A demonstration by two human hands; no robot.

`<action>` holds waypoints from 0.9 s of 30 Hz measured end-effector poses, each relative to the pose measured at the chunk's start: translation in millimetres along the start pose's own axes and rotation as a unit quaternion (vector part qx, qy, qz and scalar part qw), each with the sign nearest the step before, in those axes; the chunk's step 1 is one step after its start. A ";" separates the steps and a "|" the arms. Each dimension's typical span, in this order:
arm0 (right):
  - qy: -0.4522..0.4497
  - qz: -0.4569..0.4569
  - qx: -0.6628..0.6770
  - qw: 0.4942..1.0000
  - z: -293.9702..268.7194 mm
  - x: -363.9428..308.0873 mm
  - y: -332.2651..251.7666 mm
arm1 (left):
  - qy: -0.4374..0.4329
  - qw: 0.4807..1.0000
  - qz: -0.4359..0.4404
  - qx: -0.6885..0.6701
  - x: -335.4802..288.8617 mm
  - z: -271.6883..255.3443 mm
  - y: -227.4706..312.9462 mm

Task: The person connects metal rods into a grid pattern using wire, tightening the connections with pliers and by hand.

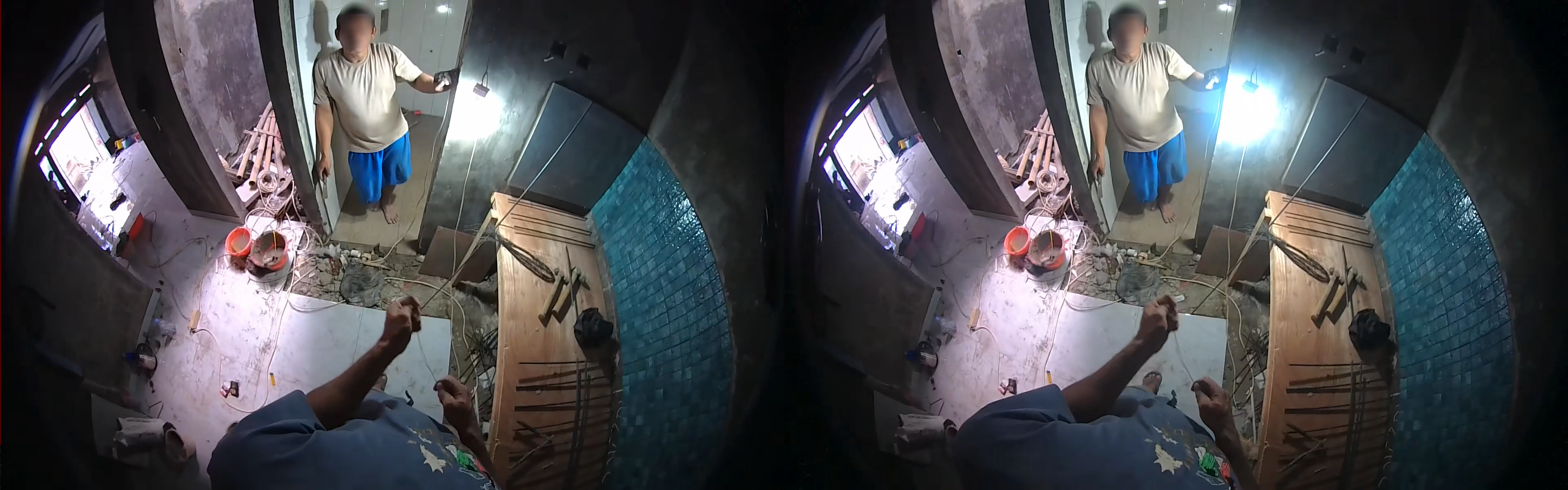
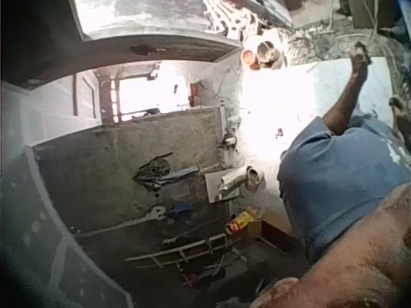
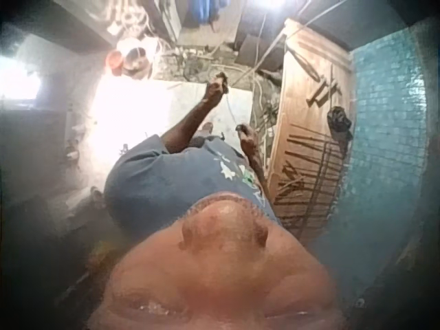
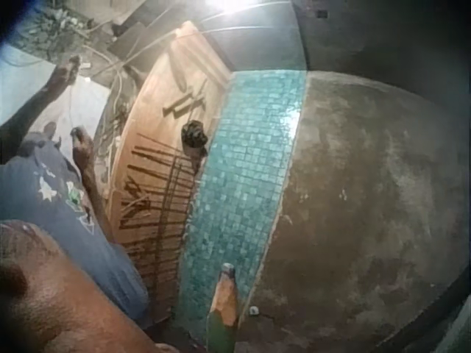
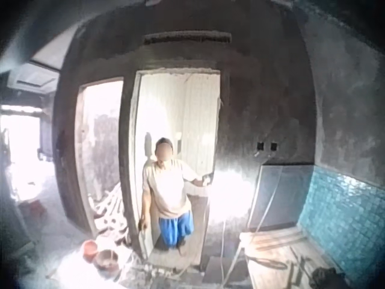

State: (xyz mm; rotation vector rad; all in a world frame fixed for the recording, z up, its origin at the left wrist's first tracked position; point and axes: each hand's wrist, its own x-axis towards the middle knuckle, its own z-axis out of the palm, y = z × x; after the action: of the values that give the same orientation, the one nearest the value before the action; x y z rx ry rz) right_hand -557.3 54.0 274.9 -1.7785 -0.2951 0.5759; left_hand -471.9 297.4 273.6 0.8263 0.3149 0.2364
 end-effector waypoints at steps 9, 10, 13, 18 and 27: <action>0.006 0.002 0.072 0.997 22.4 2.9 -22.4 | 0.074 0.990 0.116 0.011 24.6 7.9 40.2; 0.013 -0.003 0.074 0.997 24.5 4.4 -22.5 | 0.089 0.992 0.089 0.013 23.2 8.1 46.9; 0.003 0.005 0.073 0.997 22.9 15.7 17.7 | 0.026 0.998 0.045 0.021 28.4 -11.7 35.2; -0.024 0.071 0.125 0.989 14.0 9.4 18.8 | 0.018 0.999 0.005 0.026 24.4 -31.6 30.2; 0.147 0.098 -0.121 0.977 -6.3 5.1 254.8 | 0.106 0.937 0.215 0.253 81.5 -80.1 81.2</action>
State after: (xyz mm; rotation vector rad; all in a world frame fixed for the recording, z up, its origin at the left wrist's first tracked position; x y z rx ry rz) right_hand -574.1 -21.1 31.9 -2.1147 0.0168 0.4183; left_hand -432.2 431.8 268.9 1.3843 0.4038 0.6765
